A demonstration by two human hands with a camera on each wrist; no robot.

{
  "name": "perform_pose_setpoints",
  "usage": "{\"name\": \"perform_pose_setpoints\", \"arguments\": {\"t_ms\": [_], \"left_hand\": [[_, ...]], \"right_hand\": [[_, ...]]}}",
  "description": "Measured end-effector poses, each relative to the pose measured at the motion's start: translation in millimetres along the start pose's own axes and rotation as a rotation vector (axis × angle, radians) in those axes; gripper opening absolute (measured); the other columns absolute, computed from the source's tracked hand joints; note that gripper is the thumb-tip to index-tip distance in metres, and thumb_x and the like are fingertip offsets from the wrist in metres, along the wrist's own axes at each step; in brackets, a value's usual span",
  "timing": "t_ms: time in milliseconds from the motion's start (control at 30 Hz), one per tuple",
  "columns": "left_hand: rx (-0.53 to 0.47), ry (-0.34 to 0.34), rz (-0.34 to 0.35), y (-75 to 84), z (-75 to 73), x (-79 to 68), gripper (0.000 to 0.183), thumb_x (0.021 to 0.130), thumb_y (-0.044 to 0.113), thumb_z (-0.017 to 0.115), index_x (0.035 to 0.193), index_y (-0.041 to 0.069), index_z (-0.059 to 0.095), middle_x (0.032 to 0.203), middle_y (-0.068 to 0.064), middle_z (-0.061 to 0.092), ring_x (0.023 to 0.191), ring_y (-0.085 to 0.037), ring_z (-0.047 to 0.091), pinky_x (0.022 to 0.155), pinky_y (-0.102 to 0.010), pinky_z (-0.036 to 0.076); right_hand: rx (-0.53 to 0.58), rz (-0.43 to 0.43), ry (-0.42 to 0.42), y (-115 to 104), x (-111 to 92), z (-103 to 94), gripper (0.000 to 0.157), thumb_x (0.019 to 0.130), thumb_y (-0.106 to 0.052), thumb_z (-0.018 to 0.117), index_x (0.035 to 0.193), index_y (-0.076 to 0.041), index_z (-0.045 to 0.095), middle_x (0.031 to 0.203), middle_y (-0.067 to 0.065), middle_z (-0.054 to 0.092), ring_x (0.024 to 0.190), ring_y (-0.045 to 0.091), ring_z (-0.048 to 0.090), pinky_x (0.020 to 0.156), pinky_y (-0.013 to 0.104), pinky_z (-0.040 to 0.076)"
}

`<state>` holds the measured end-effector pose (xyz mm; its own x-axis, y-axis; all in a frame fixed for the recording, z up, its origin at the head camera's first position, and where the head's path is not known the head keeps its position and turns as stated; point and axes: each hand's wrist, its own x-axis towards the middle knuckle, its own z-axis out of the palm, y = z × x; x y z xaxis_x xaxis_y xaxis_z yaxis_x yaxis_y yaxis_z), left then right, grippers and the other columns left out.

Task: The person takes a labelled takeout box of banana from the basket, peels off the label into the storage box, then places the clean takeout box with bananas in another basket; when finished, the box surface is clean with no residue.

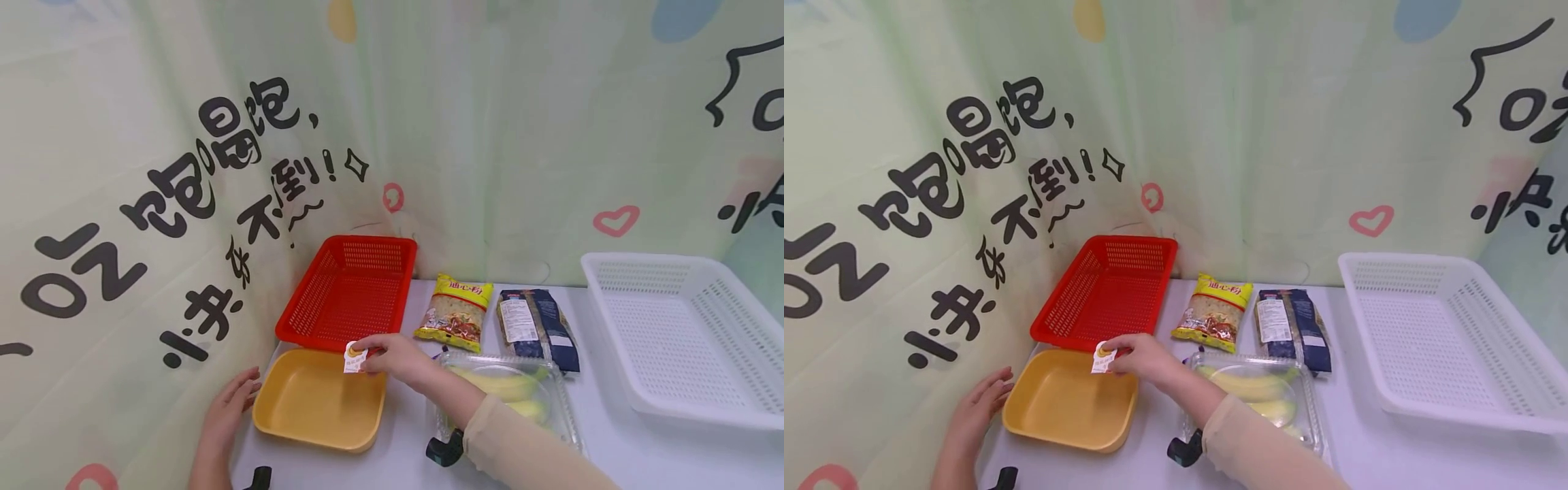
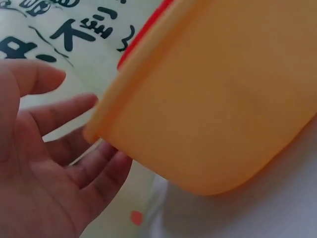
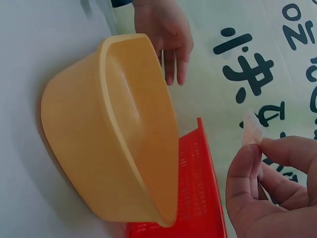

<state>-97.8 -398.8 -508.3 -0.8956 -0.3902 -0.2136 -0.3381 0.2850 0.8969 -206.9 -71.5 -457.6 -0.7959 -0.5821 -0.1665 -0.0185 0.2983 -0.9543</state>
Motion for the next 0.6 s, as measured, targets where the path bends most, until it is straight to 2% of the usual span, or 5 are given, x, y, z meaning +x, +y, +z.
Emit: {"name": "perform_pose_setpoints", "arguments": {"t_ms": [100, 200, 267, 333, 600], "left_hand": [[-0.124, -0.031, -0.02, -7.0, 3.8, 8.5, 0.051, 0.105, 0.04, 0.04, 0.148, 0.013, 0.045, 0.131, 0.005, 0.058, 0.104, 0.003, 0.058, 0.088, -0.011, 0.048], [-0.201, -0.038, -0.039, -13.0, 6.4, 13.9, 0.05, 0.105, 0.037, 0.044, 0.149, 0.014, 0.044, 0.112, 0.017, 0.059, 0.101, 0.002, 0.057, 0.087, -0.01, 0.047], [-0.243, -0.036, -0.052, -16.9, 7.9, 16.7, 0.05, 0.104, 0.033, 0.047, 0.149, 0.013, 0.043, 0.106, 0.019, 0.058, 0.101, 0.0, 0.055, 0.087, -0.011, 0.048], [-0.271, -0.036, -0.073, -20.0, 9.0, 18.1, 0.049, 0.104, 0.031, 0.049, 0.15, 0.013, 0.043, 0.108, 0.015, 0.056, 0.104, -0.003, 0.053, 0.087, -0.012, 0.048], [-0.293, -0.051, -0.113, -29.2, 14.7, 22.2, 0.051, 0.102, 0.029, 0.052, 0.149, 0.014, 0.044, 0.145, 0.0, 0.04, 0.123, -0.01, 0.039, 0.085, -0.007, 0.046]], "right_hand": [[-0.011, 0.016, 0.012, 0.1, 2.0, 4.7, 0.031, 0.084, -0.019, 0.076, 0.114, -0.023, 0.074, 0.094, 0.002, 0.069, 0.084, 0.021, 0.07, 0.085, 0.039, 0.056], [0.006, 0.029, 0.011, 0.5, 2.7, 9.9, 0.029, 0.084, -0.017, 0.076, 0.112, -0.022, 0.075, 0.096, 0.002, 0.068, 0.083, 0.019, 0.07, 0.084, 0.038, 0.057], [0.019, 0.03, 0.011, 0.9, 3.2, 13.1, 0.028, 0.083, -0.015, 0.076, 0.112, -0.02, 0.075, 0.096, 0.003, 0.067, 0.082, 0.019, 0.069, 0.083, 0.037, 0.058], [0.03, 0.029, 0.007, 1.2, 3.7, 16.1, 0.028, 0.084, -0.013, 0.075, 0.111, -0.018, 0.075, 0.094, 0.004, 0.066, 0.081, 0.019, 0.068, 0.083, 0.037, 0.059], [0.009, 0.038, 0.006, 2.2, 5.4, 23.5, 0.027, 0.085, -0.013, 0.074, 0.112, -0.019, 0.075, 0.093, 0.004, 0.066, 0.081, 0.017, 0.066, 0.08, 0.035, 0.059]]}}
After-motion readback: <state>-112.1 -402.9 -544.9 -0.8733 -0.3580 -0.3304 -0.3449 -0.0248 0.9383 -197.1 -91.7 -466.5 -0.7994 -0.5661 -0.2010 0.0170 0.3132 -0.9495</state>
